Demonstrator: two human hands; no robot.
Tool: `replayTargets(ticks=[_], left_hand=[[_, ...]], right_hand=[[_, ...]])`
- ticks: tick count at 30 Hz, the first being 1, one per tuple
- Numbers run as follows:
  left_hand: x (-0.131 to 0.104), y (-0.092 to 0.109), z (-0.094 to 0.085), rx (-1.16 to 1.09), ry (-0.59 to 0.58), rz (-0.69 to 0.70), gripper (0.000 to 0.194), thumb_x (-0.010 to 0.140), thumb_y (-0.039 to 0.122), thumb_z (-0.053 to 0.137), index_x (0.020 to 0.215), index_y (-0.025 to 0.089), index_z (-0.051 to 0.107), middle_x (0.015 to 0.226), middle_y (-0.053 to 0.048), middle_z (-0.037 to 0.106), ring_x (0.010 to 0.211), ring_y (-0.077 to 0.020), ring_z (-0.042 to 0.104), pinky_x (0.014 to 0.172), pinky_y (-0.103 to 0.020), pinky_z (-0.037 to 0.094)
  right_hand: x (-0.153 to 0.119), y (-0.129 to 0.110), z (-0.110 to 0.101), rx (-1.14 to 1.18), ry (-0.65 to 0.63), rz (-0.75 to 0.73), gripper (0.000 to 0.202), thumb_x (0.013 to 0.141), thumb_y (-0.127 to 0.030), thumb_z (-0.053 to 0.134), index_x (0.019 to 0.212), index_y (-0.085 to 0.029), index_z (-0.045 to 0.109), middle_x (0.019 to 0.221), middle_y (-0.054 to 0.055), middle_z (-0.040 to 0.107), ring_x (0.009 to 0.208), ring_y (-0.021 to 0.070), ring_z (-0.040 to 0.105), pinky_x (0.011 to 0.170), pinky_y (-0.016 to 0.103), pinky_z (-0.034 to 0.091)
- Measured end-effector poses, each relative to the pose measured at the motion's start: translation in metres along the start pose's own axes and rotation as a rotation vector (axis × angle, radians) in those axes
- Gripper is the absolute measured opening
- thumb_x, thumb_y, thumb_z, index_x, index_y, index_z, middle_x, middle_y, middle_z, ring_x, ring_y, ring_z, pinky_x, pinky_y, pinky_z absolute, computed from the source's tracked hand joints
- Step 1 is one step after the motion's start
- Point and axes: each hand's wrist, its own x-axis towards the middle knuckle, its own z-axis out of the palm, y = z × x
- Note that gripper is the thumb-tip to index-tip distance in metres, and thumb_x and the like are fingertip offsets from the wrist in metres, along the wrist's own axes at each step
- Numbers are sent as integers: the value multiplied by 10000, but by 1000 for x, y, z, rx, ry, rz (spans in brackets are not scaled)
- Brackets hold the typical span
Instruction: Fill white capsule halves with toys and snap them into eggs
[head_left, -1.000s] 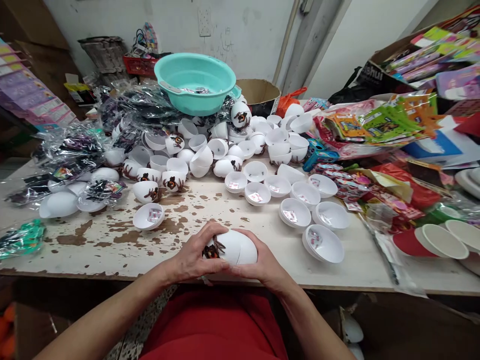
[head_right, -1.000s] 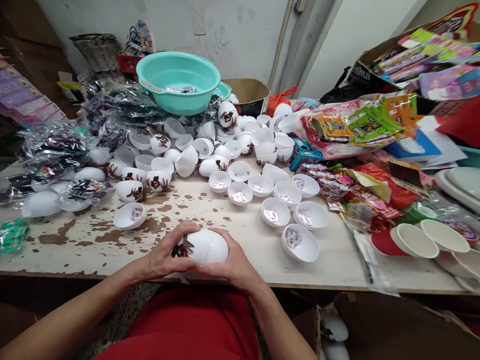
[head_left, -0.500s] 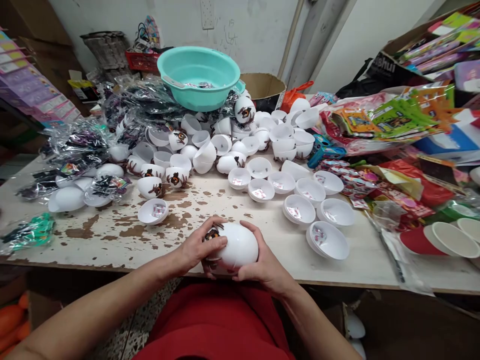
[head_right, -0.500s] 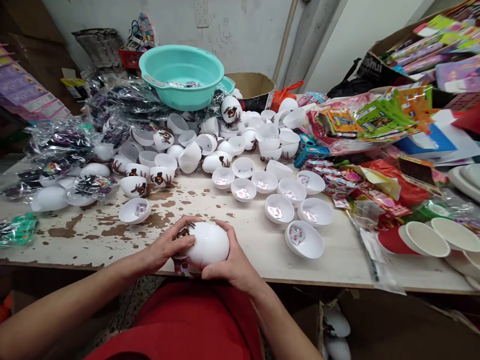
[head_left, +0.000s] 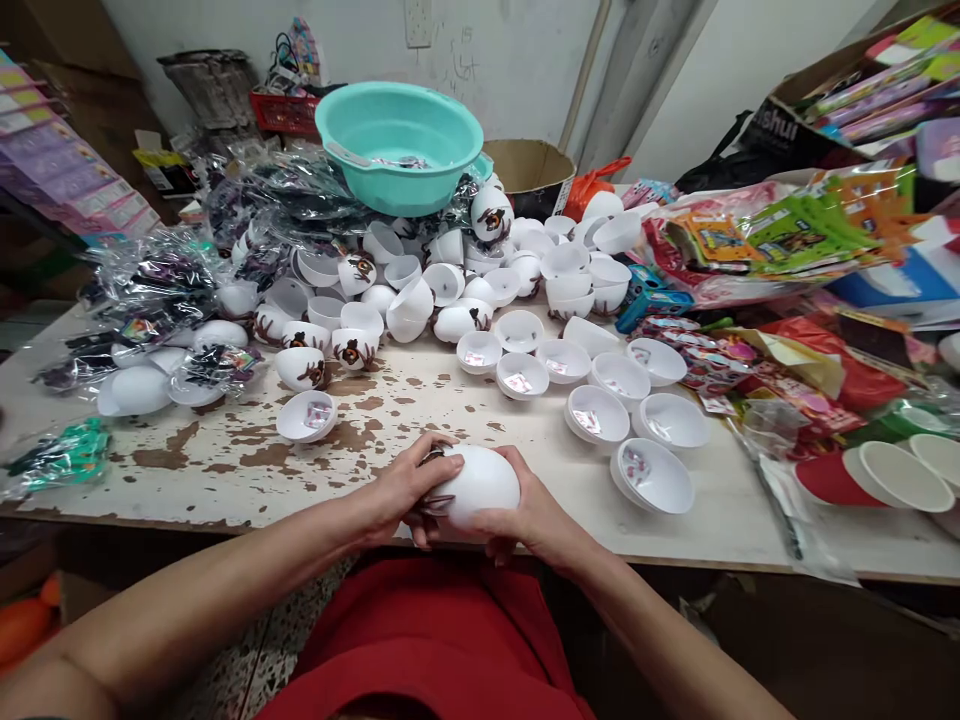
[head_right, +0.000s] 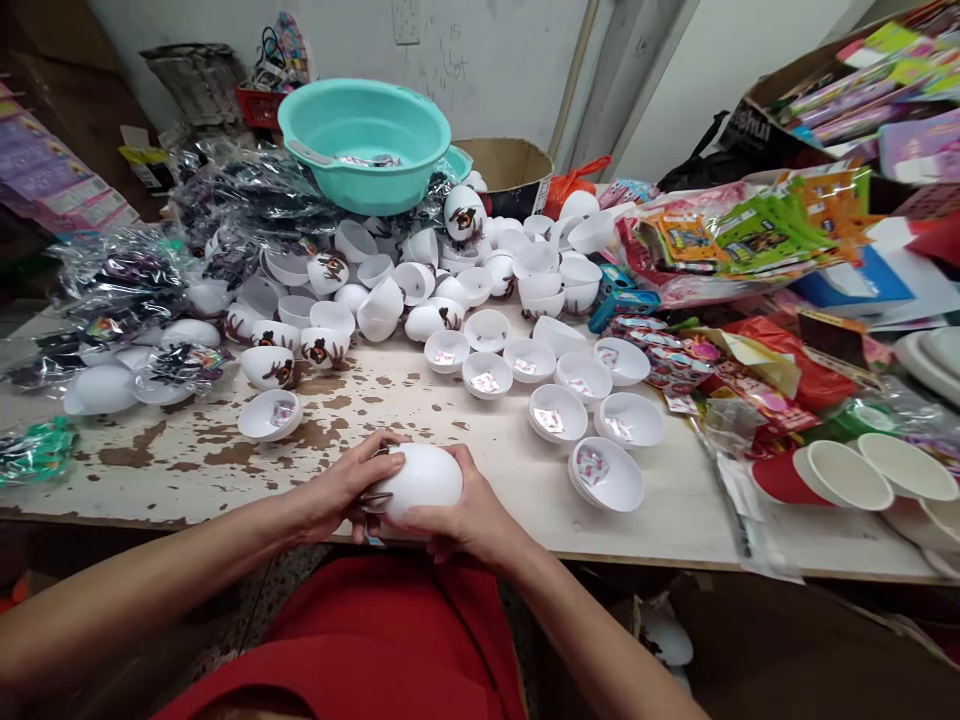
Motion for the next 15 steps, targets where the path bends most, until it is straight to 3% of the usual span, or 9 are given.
replayTargets(ticks=[4,7,9,12,15], left_hand=[[15,10,-10,14,-38,48,709,797,732,530,1326,286,375,789,2,598,401,-104,569,305,-166,427],[20,10,-11,44,25,174,828,726,645,695,1396,342,314,870,-4,601,458,-99,581,348,-181,466],[20,4,-8,60,94,227,835,692,543,770,1381,326,352,867,1,593,441,-82,544,342,-181,452],[15,-10,1,-13,221,261,727,729,527,723,1350,305,417,1010,-41,591,435,-66,522,316,-195,432],[10,-20,9,-68,258,292,701,705,528,737,1312,268,499,1145,-87,586,509,-75,544,340,-188,438]], right_hand=[[13,5,-1,127,38,30,801,715,-641,724,1263,-206,334,847,61,695,448,127,623,359,177,493],[20,8,0,233,88,20,883,732,-747,630,1348,-222,278,905,79,687,534,157,673,443,222,555],[20,11,5,183,161,-60,1001,642,-663,769,1387,-270,227,985,64,659,608,188,690,475,271,580],[13,17,18,41,322,-186,1064,516,-445,907,1354,-301,267,1070,57,596,631,201,658,399,271,531],[4,24,34,74,428,-163,1044,537,-493,890,1341,-301,251,1051,80,594,567,203,624,326,253,448]])
